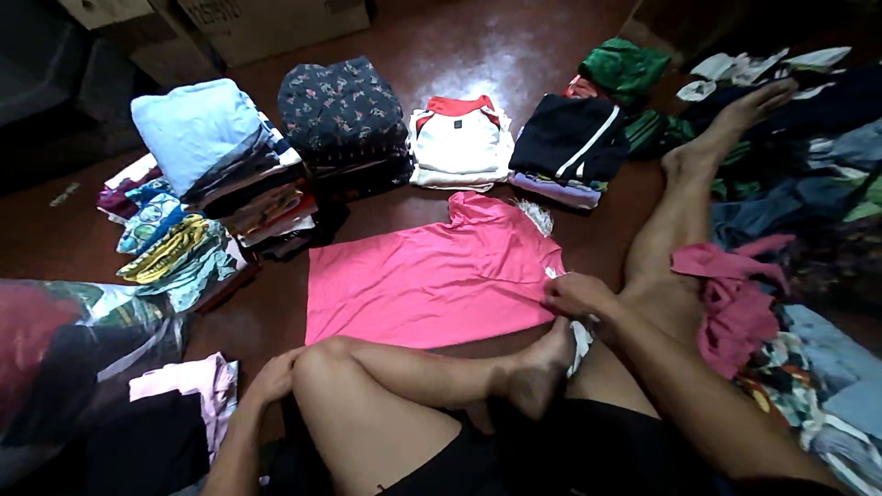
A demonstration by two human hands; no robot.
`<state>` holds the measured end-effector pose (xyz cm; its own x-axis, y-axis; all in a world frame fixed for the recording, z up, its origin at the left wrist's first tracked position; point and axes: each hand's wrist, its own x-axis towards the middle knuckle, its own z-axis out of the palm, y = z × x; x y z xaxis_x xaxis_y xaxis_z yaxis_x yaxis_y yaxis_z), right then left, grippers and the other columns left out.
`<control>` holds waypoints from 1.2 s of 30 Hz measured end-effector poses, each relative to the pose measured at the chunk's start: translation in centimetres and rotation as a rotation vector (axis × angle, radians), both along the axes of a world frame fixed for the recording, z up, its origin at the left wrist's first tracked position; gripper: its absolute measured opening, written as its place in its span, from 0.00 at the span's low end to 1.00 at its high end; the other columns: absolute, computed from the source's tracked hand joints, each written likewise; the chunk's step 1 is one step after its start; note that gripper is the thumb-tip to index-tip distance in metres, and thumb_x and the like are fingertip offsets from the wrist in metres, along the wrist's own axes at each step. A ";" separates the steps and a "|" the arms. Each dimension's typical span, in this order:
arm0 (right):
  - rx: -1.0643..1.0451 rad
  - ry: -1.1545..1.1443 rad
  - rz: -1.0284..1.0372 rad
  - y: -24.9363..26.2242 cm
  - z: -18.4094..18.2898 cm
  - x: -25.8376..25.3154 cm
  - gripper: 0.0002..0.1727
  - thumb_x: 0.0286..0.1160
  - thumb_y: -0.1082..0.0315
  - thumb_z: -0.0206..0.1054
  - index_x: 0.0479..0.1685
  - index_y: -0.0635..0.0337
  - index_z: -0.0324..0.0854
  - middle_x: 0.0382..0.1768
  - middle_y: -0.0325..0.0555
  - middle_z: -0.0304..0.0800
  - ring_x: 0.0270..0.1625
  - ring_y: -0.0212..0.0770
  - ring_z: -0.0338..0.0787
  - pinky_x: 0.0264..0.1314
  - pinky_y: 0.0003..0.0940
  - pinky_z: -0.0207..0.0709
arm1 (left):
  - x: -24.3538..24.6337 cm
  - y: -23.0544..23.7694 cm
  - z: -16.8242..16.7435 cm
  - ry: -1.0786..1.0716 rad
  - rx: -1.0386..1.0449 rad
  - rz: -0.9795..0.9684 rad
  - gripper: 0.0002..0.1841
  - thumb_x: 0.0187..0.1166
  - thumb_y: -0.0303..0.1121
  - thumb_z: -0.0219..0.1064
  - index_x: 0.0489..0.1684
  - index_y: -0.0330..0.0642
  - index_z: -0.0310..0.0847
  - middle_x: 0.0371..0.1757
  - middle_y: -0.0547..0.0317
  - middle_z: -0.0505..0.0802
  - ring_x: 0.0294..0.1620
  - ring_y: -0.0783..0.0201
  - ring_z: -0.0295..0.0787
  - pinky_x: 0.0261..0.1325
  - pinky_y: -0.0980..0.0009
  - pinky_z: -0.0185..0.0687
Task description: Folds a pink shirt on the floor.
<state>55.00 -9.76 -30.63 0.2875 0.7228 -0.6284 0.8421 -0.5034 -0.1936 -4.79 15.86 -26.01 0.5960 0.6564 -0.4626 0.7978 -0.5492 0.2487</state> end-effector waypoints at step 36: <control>0.271 -0.143 0.703 28.8 6.9 3.2 0.16 0.57 0.60 0.82 0.43 0.54 0.90 0.53 0.50 0.90 0.64 0.57 0.85 0.67 0.69 0.71 | 15.8 18.2 0.9 0.161 0.019 -0.183 0.14 0.75 0.29 0.76 0.57 0.45 0.88 0.49 0.43 0.95 0.54 0.39 0.91 0.61 0.32 0.80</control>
<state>58.22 19.02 -23.68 -0.2315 0.8894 -0.3941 0.9728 0.2094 -0.0989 10.97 34.04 -25.16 0.6252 0.5539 -0.5498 0.7131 -0.6917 0.1142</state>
